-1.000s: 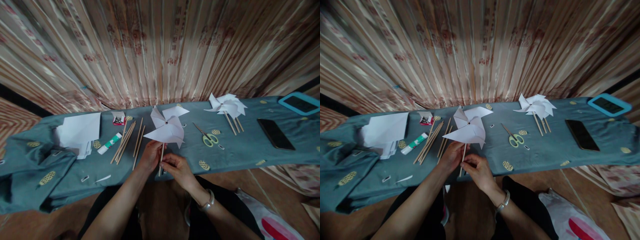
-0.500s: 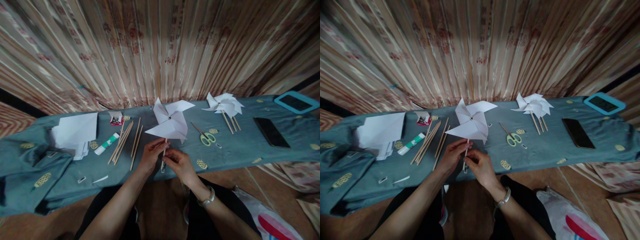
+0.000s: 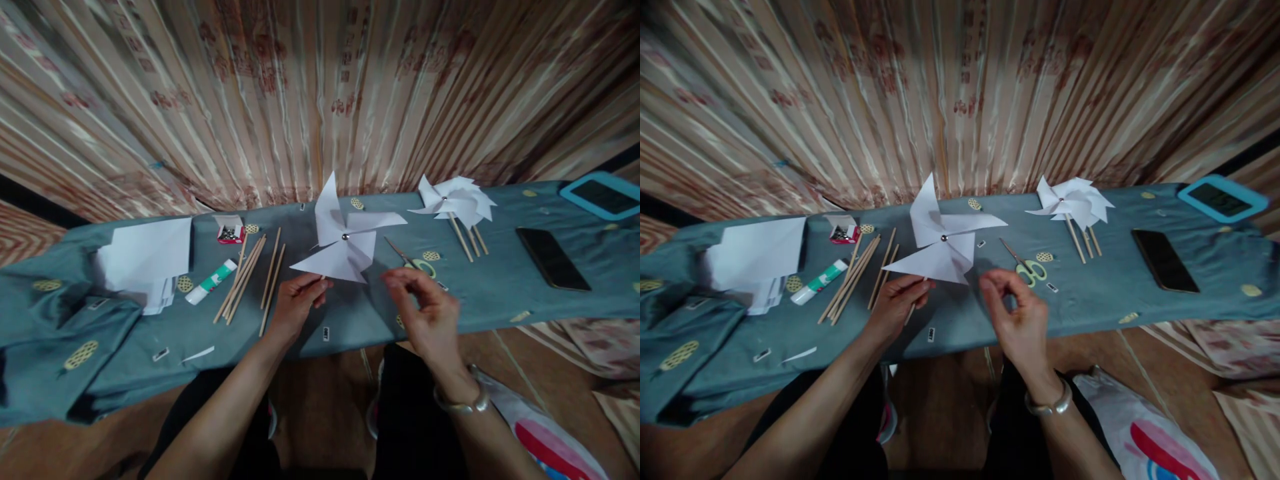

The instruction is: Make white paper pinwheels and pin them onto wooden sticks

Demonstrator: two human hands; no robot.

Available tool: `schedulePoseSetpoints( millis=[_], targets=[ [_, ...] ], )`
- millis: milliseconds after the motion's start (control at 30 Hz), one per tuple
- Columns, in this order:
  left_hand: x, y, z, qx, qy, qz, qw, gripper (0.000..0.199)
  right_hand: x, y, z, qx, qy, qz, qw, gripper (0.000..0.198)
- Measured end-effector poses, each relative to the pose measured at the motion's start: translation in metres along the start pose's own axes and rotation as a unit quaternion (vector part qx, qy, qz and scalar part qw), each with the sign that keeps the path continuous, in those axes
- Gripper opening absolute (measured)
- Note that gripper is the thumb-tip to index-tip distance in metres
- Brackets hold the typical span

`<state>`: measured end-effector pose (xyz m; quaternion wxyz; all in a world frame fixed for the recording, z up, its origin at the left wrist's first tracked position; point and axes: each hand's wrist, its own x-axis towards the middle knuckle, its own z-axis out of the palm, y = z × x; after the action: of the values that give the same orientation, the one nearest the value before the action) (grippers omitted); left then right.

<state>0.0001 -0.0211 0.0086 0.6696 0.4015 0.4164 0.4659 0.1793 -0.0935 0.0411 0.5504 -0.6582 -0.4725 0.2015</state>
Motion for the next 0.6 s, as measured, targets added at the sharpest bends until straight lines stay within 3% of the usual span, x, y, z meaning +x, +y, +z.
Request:
schedulePoseSetpoints(
  millis=[67,100,167,300,433,600],
  targets=[
    [-0.002,0.001,-0.003,0.028,-0.022,0.005,0.999,0.021,0.011,0.004,-0.010,0.017,0.052,0.004,0.999,0.029],
    [-0.004,0.002,-0.004,0.045,-0.036,0.005,0.998,0.020,0.015,0.007,-0.012,0.038,0.047,0.026,0.998,0.033],
    [-0.007,0.005,-0.005,0.081,-0.062,-0.003,0.995,0.019,0.020,0.013,-0.012,0.112,-0.006,0.095,0.989,0.040],
    [-0.012,0.010,-0.004,0.131,-0.093,-0.013,0.987,0.019,0.024,0.015,-0.001,0.275,-0.128,0.210,0.929,0.044],
    [-0.013,0.010,-0.004,0.176,-0.116,-0.025,0.977,0.020,0.025,0.008,0.010,0.356,-0.113,0.243,0.895,0.041],
    [-0.013,0.009,-0.007,0.199,-0.126,-0.028,0.971,0.022,0.026,0.007,0.018,0.352,-0.093,0.290,0.885,0.033]
  ],
)
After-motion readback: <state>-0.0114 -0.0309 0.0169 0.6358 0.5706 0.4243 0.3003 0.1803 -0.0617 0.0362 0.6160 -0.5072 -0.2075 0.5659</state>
